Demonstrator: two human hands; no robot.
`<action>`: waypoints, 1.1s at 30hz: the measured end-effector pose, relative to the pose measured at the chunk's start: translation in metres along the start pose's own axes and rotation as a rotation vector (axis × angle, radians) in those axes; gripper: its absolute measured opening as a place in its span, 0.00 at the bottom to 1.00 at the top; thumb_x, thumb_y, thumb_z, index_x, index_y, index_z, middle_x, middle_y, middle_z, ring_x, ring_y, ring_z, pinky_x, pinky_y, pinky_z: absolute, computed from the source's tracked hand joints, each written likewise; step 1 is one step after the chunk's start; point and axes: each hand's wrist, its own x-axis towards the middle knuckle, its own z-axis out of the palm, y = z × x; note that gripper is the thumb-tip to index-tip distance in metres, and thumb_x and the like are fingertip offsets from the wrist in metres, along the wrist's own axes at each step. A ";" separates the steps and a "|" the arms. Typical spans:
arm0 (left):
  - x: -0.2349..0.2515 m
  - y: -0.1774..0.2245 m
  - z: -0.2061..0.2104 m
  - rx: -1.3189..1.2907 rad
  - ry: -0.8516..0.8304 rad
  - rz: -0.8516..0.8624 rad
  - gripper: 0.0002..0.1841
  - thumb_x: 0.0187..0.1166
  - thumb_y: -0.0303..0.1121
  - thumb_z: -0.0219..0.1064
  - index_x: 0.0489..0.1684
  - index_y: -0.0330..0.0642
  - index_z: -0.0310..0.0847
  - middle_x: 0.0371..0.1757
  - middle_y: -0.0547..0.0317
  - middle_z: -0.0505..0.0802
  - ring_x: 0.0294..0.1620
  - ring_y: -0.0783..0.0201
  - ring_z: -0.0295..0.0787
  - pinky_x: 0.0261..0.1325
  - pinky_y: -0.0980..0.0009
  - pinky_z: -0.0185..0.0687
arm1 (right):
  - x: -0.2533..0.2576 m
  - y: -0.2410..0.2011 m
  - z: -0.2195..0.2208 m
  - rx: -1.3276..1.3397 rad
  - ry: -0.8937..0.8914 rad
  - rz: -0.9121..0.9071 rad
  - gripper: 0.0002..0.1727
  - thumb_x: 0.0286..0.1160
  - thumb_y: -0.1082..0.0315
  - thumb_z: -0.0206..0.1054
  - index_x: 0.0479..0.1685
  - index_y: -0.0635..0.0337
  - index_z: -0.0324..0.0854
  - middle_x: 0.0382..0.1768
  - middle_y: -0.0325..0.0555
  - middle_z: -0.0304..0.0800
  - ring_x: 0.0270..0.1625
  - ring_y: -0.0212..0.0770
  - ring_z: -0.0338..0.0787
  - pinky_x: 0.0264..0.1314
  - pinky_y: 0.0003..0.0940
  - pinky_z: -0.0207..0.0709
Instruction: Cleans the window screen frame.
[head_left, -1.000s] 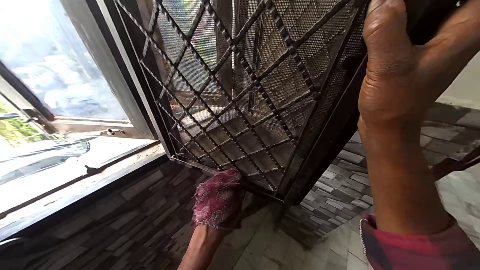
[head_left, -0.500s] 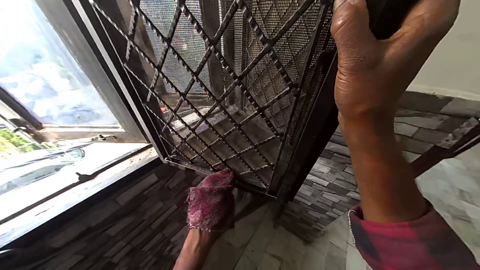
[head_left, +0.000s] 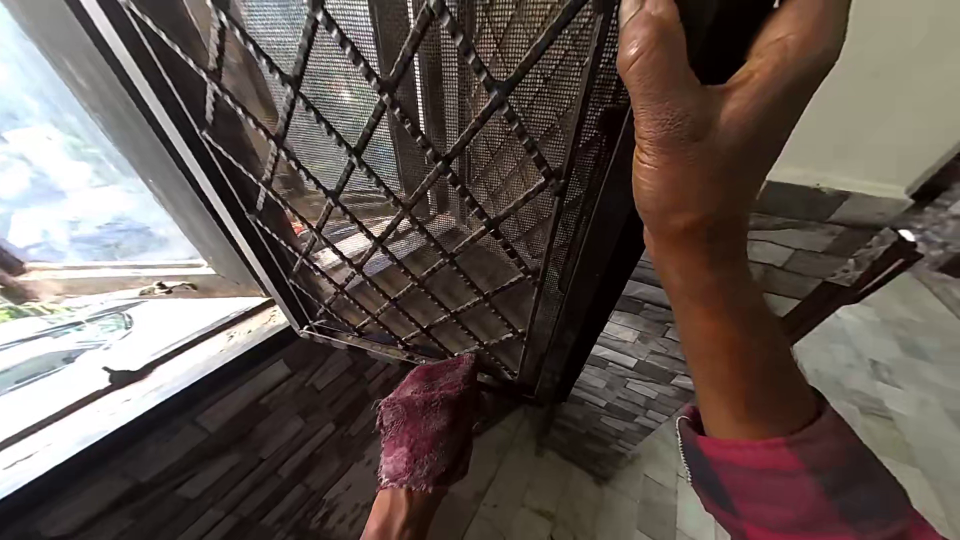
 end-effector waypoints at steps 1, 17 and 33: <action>-0.002 0.003 0.003 -0.210 0.040 -0.059 0.11 0.81 0.44 0.64 0.37 0.52 0.91 0.33 0.63 0.91 0.38 0.65 0.89 0.46 0.58 0.86 | 0.001 0.000 0.000 0.010 0.000 -0.012 0.21 0.68 0.62 0.75 0.52 0.69 0.77 0.46 0.48 0.82 0.50 0.33 0.86 0.54 0.27 0.82; -0.019 0.029 -0.005 -0.288 -0.073 0.002 0.12 0.79 0.41 0.68 0.52 0.49 0.91 0.42 0.64 0.95 0.44 0.70 0.91 0.53 0.65 0.87 | -0.001 -0.004 -0.001 -0.052 -0.015 0.006 0.27 0.70 0.58 0.74 0.58 0.70 0.74 0.48 0.46 0.84 0.51 0.31 0.87 0.54 0.27 0.82; -0.012 0.048 -0.005 -0.220 -0.024 -0.041 0.11 0.78 0.38 0.68 0.50 0.50 0.92 0.42 0.59 0.96 0.43 0.62 0.94 0.52 0.53 0.88 | 0.000 0.001 0.003 -0.041 0.016 -0.010 0.32 0.70 0.60 0.74 0.66 0.75 0.71 0.54 0.51 0.84 0.56 0.32 0.87 0.58 0.27 0.83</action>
